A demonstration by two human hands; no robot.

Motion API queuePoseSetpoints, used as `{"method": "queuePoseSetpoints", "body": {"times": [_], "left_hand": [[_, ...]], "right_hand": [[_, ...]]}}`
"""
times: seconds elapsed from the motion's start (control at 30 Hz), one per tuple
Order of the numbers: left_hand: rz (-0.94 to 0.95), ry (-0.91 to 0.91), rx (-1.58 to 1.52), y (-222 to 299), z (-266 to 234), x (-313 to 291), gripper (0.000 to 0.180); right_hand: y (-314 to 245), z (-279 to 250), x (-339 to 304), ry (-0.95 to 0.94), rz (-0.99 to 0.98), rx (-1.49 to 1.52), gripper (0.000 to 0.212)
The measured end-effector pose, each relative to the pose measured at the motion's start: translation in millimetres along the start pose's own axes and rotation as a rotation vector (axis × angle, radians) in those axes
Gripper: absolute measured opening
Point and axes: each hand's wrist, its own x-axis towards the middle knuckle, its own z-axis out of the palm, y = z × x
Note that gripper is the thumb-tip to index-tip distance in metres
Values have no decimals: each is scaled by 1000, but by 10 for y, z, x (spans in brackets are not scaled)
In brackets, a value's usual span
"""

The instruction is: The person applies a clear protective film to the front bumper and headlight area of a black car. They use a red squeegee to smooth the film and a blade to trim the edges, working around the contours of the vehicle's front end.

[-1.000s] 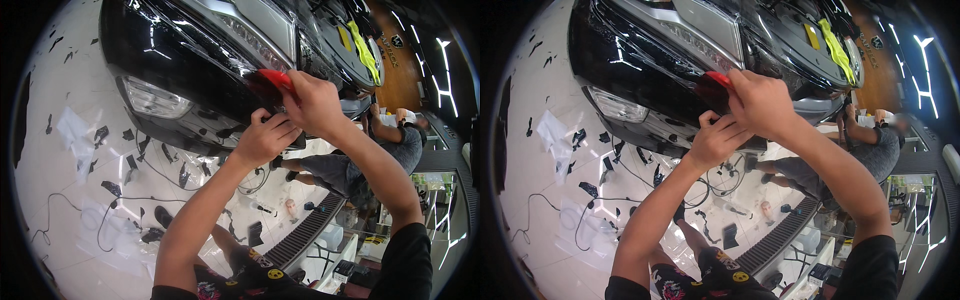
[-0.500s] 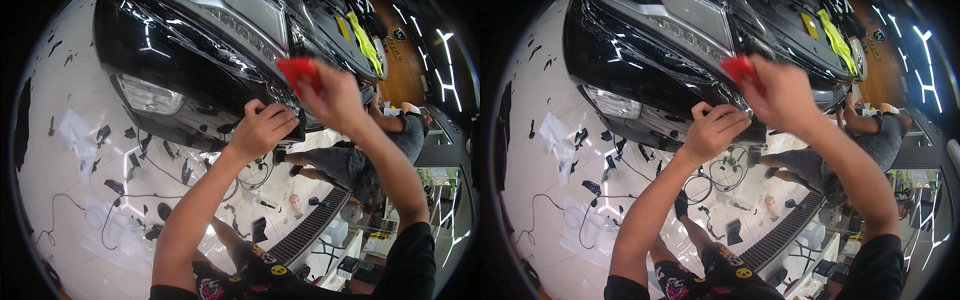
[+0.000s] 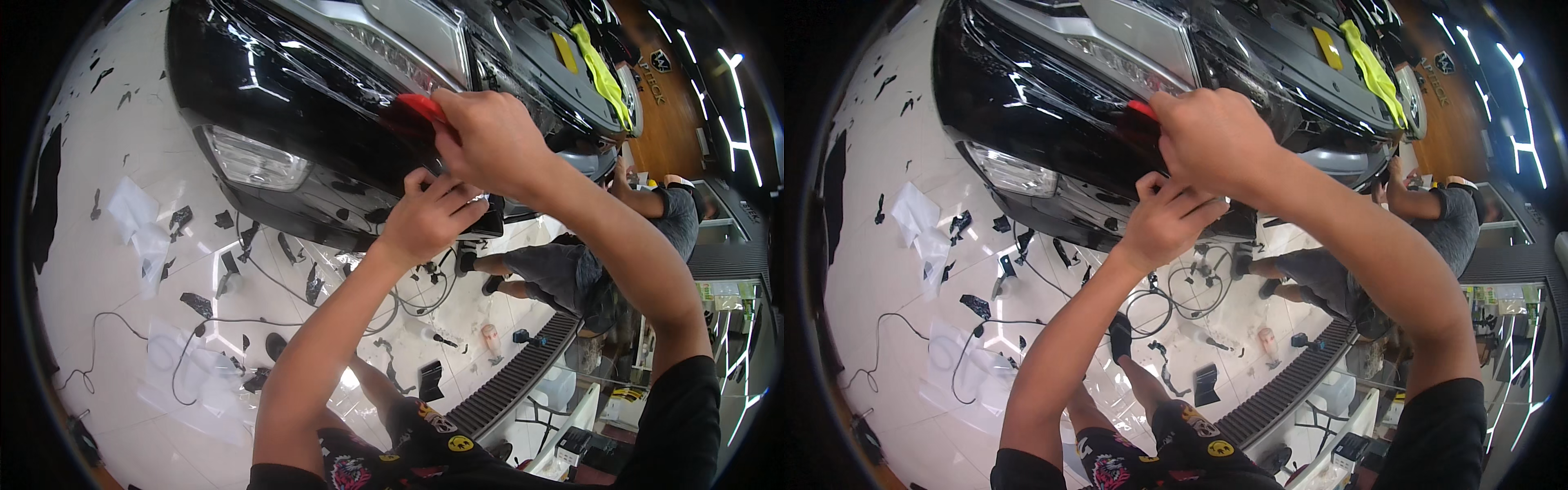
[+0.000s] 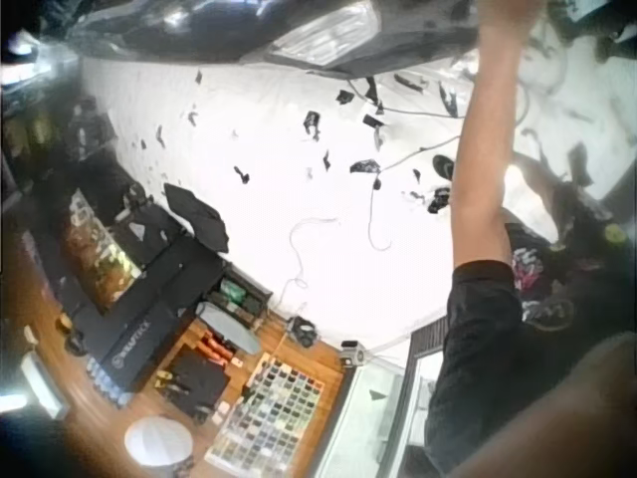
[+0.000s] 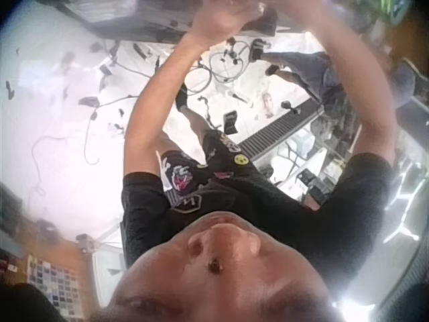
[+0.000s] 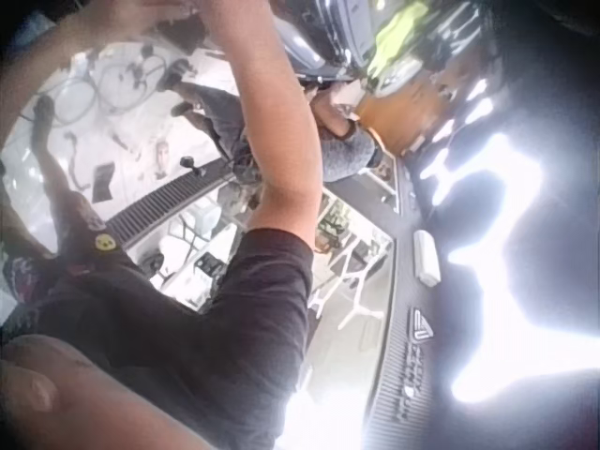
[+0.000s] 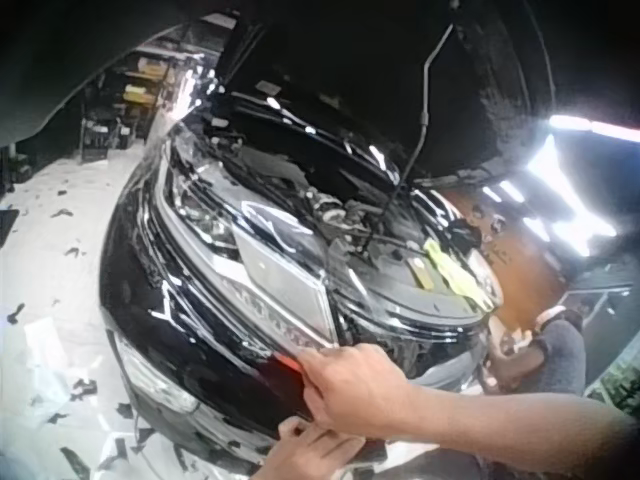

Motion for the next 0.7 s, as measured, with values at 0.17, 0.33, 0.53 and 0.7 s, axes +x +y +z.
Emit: {"method": "queuePoseSetpoints", "body": {"times": [0.17, 0.33, 0.53, 0.7], "left_hand": [[-15, -18, -29, 39, 10, 49, 36], [-8, -56, -11, 26, -12, 30, 37], [-45, -82, -15, 114, -309, -84, 49], [-482, -264, 0, 947, -995, -1210, 58]], "right_hand": [[105, -461, 317, 233, 38, 119, 22], [3, -8, 319, 161, -71, -21, 19], [-21, -233, 126, 177, 71, 199, 17], [78, 46, -646, 33, 43, 50, 14]]}}
